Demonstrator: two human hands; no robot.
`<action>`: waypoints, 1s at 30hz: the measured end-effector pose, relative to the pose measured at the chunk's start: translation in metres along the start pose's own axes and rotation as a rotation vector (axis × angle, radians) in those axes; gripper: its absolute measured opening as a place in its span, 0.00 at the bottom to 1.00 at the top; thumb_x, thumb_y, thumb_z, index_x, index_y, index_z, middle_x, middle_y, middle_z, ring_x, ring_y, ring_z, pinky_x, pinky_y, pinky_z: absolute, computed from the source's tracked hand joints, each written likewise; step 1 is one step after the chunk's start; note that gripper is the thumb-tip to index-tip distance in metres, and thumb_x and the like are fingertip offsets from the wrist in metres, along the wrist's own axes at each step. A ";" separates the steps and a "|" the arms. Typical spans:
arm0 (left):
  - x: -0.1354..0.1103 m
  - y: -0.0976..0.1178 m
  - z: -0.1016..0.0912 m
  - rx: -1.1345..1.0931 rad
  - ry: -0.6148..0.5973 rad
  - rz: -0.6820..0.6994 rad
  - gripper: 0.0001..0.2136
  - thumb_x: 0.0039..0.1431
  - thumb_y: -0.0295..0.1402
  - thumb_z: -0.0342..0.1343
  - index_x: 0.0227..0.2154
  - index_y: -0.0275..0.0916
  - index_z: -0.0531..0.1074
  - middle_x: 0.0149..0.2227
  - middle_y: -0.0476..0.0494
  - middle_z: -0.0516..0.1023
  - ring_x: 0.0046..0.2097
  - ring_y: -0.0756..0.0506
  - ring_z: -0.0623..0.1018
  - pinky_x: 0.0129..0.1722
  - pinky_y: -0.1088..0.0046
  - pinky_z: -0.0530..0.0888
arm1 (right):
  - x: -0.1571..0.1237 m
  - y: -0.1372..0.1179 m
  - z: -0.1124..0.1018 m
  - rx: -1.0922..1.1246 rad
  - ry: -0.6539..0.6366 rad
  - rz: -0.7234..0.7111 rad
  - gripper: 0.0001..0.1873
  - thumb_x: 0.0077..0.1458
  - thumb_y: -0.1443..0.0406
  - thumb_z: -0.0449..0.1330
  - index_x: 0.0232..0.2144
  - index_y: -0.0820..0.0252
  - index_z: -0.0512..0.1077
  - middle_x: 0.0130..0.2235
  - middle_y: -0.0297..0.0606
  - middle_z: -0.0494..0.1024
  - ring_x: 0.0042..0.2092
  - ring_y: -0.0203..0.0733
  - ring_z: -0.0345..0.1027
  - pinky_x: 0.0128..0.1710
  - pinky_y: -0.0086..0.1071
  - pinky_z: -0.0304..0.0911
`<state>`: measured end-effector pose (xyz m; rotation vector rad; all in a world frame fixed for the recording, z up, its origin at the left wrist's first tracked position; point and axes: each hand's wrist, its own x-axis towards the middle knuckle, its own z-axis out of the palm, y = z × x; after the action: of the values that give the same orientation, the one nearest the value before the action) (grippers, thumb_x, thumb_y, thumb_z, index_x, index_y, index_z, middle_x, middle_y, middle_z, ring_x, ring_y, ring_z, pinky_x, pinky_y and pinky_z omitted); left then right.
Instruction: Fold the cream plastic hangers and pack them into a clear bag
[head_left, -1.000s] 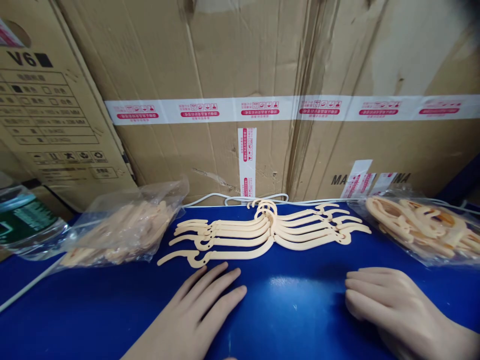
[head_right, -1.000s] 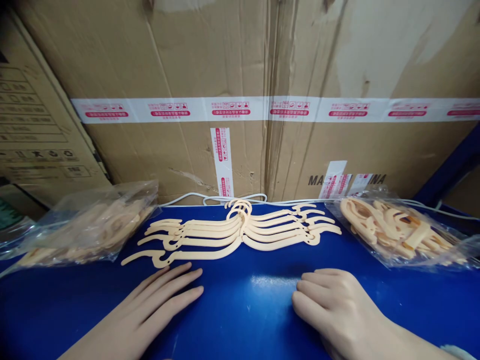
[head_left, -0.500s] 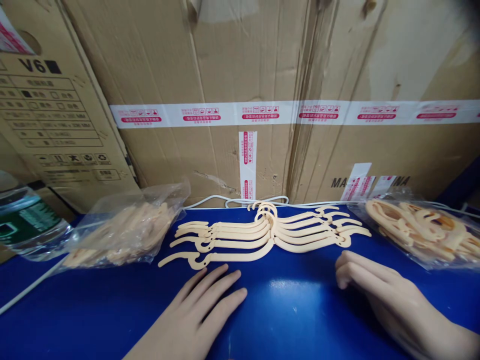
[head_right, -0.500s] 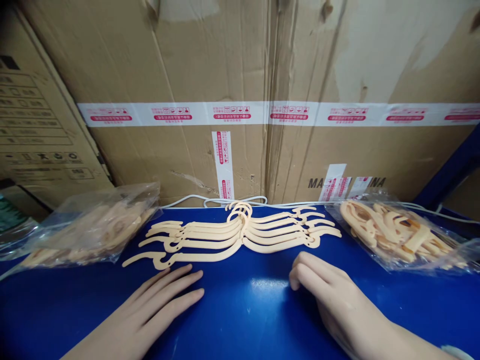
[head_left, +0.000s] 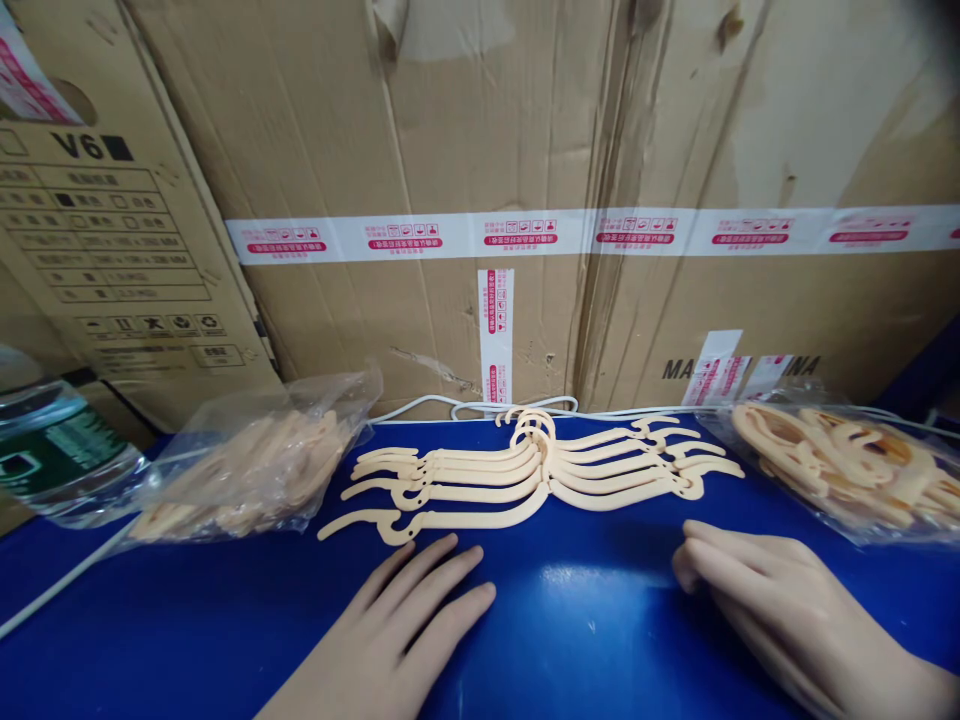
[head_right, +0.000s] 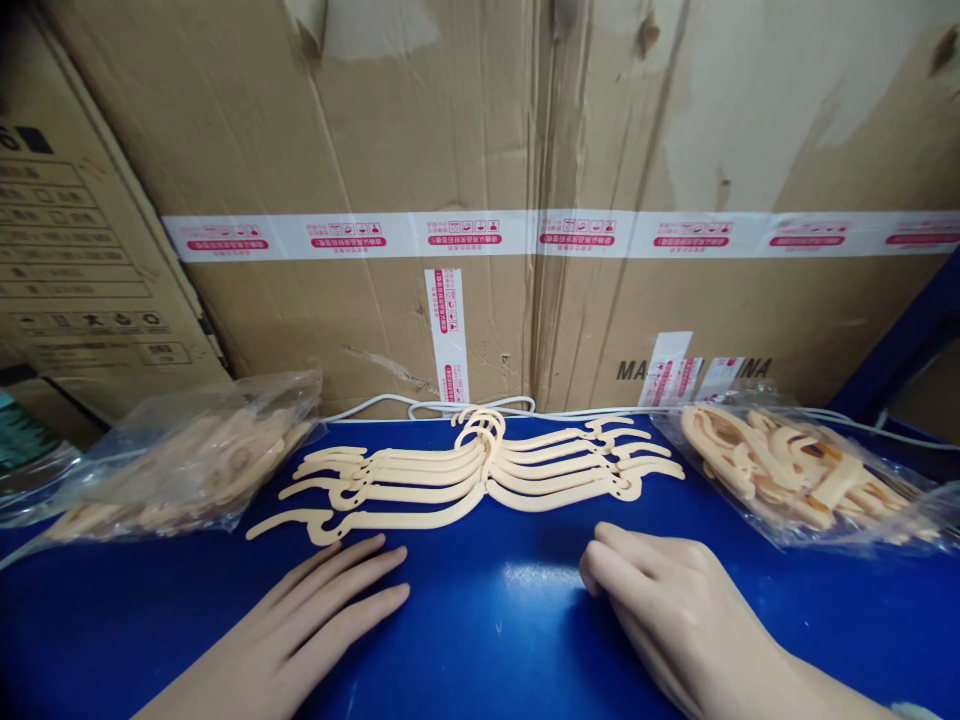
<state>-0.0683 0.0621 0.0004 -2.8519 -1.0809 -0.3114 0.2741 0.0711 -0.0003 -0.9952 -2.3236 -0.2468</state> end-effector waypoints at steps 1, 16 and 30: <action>0.000 0.000 0.000 -0.011 0.003 0.000 0.27 0.60 0.46 0.55 0.61 0.47 0.61 0.61 0.45 0.65 0.60 0.35 0.68 0.56 0.55 0.70 | 0.003 -0.001 -0.002 0.027 -0.037 -0.018 0.16 0.63 0.66 0.45 0.27 0.56 0.68 0.23 0.35 0.70 0.24 0.36 0.64 0.25 0.27 0.63; 0.000 0.001 0.000 0.028 0.009 0.018 0.26 0.62 0.48 0.53 0.60 0.46 0.62 0.61 0.46 0.66 0.59 0.37 0.69 0.57 0.57 0.69 | 0.008 0.011 -0.007 -0.238 -0.016 -0.045 0.10 0.58 0.72 0.46 0.34 0.59 0.67 0.26 0.37 0.73 0.24 0.39 0.68 0.23 0.29 0.62; -0.001 0.002 -0.002 0.056 0.027 0.082 0.24 0.64 0.46 0.51 0.60 0.43 0.62 0.61 0.46 0.66 0.60 0.40 0.69 0.59 0.60 0.67 | -0.002 0.046 0.010 -0.271 -0.141 0.119 0.16 0.63 0.61 0.48 0.48 0.57 0.70 0.46 0.45 0.75 0.47 0.50 0.70 0.46 0.46 0.67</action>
<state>-0.0677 0.0594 0.0024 -2.8246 -0.9502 -0.3075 0.3030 0.1057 -0.0120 -1.3165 -2.3892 -0.4666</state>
